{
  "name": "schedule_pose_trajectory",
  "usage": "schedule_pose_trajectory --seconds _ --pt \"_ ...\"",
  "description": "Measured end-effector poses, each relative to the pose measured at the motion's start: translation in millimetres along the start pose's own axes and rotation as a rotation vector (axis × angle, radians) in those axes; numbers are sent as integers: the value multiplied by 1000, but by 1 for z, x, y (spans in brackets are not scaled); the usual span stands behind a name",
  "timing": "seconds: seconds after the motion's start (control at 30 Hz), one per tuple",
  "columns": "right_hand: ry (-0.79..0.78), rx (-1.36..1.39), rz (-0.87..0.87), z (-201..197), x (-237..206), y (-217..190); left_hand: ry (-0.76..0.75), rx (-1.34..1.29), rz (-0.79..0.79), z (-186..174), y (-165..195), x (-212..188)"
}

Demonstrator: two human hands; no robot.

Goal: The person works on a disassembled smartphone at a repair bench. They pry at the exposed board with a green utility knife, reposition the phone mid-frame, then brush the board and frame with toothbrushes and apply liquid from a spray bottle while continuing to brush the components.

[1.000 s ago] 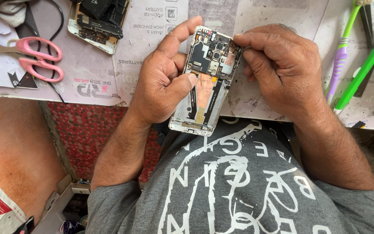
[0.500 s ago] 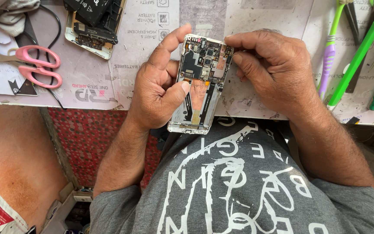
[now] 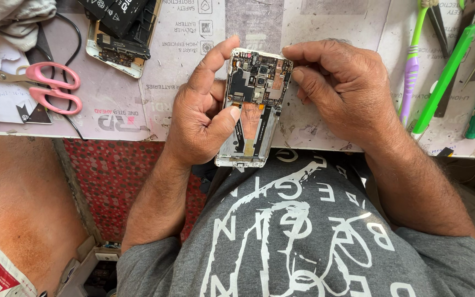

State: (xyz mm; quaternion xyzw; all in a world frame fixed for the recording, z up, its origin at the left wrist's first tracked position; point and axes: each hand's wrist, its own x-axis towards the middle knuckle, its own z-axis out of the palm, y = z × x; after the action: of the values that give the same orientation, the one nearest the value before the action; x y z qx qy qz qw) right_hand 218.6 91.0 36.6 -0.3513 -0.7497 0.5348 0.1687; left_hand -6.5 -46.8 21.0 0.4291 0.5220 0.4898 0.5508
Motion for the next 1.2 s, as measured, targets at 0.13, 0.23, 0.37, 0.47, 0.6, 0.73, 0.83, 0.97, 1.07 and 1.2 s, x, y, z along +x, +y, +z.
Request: schedule_pose_trajectory --seconds 0.13,0.23,0.37,0.47,0.6,0.73,0.83,0.97,1.07,1.2 --pt "4 33 21 1 0 0 7 10 -7 2 0 0" --pt "4 42 15 1 0 0 3 18 17 3 0 0" --pt "8 29 -3 1 1 0 2 62 49 5 -1 1" --pt "6 29 14 1 1 0 3 76 54 5 -1 1" --pt "5 25 16 0 0 1 -1 76 57 5 -2 1" --pt "7 10 18 1 1 2 -3 86 73 5 -3 2" --pt "8 18 17 1 2 2 -7 82 88 4 -4 2" --pt "13 28 41 2 2 1 0 104 87 5 -4 3" --pt "15 34 52 2 2 1 0 109 95 5 -4 3" --pt "17 51 55 2 2 2 2 129 93 5 -4 4"
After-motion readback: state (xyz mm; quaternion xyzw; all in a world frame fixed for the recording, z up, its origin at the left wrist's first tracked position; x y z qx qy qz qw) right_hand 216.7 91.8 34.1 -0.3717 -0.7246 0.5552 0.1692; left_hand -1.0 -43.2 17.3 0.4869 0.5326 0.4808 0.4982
